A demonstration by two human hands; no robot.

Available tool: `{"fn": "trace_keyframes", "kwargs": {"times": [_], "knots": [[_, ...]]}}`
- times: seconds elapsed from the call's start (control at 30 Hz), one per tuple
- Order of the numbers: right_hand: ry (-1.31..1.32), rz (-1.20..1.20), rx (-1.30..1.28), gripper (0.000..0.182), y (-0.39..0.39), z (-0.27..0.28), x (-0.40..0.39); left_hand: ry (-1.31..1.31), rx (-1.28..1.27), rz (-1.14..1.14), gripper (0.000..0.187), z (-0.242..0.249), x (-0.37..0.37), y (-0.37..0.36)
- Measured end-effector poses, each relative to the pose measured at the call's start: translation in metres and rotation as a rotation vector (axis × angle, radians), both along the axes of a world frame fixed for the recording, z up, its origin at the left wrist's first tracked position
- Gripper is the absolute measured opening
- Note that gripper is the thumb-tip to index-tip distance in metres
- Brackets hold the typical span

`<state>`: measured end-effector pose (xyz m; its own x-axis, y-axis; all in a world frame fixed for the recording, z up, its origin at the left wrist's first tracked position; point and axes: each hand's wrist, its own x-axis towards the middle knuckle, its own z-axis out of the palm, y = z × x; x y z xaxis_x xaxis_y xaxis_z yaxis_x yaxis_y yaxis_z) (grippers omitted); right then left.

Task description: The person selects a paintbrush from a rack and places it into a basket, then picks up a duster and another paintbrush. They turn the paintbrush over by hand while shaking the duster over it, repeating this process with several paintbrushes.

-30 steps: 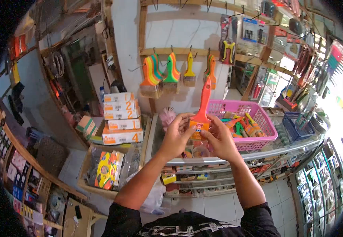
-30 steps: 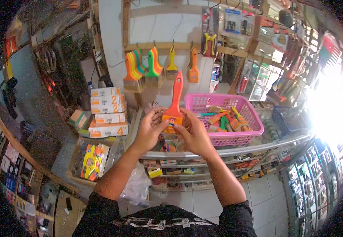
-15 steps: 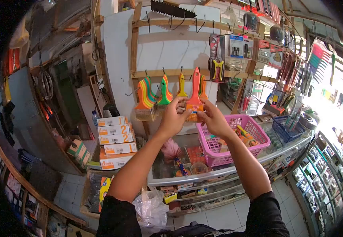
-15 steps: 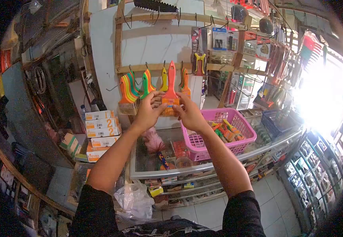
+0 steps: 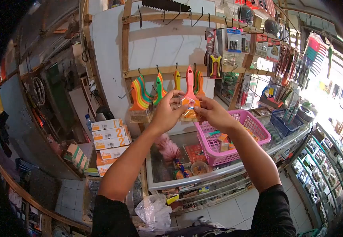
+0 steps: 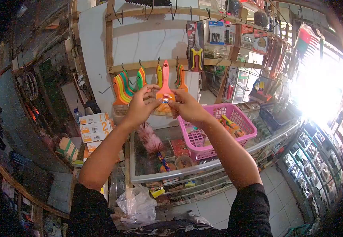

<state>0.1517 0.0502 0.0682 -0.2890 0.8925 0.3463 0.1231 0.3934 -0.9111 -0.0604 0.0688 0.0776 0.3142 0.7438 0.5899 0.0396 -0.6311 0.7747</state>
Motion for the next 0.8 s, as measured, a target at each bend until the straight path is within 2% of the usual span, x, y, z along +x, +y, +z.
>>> {"fn": "trace_keyframes", "kwargs": {"times": [0.13,0.37,0.43,0.53,0.57,0.7,0.8], "knots": [[0.059,0.053,-0.135,0.057,-0.014,0.021,0.001,-0.012,-0.037,-0.113,0.044,0.012,-0.002,-0.006],[0.159,0.237,-0.233,0.071,-0.013,0.041,0.011,0.015,-0.298,-0.135,0.045,0.026,0.0,-0.007],[0.063,0.23,-0.194,0.074,-0.008,0.038,0.011,0.085,-0.313,-0.073,0.047,0.024,-0.001,-0.005],[-0.098,0.237,0.017,0.079,0.019,0.012,0.016,0.186,-0.115,0.024,0.052,-0.003,0.003,0.013],[-0.156,0.24,0.118,0.08,0.031,0.002,0.018,0.243,-0.165,0.072,0.055,-0.004,0.006,0.015],[-0.377,0.134,0.209,0.083,0.057,-0.008,0.016,0.372,0.062,0.236,0.056,-0.033,0.01,0.054],[-0.246,0.187,0.331,0.085,0.097,-0.03,0.018,0.316,0.083,0.288,0.056,-0.044,0.018,0.076]]}}
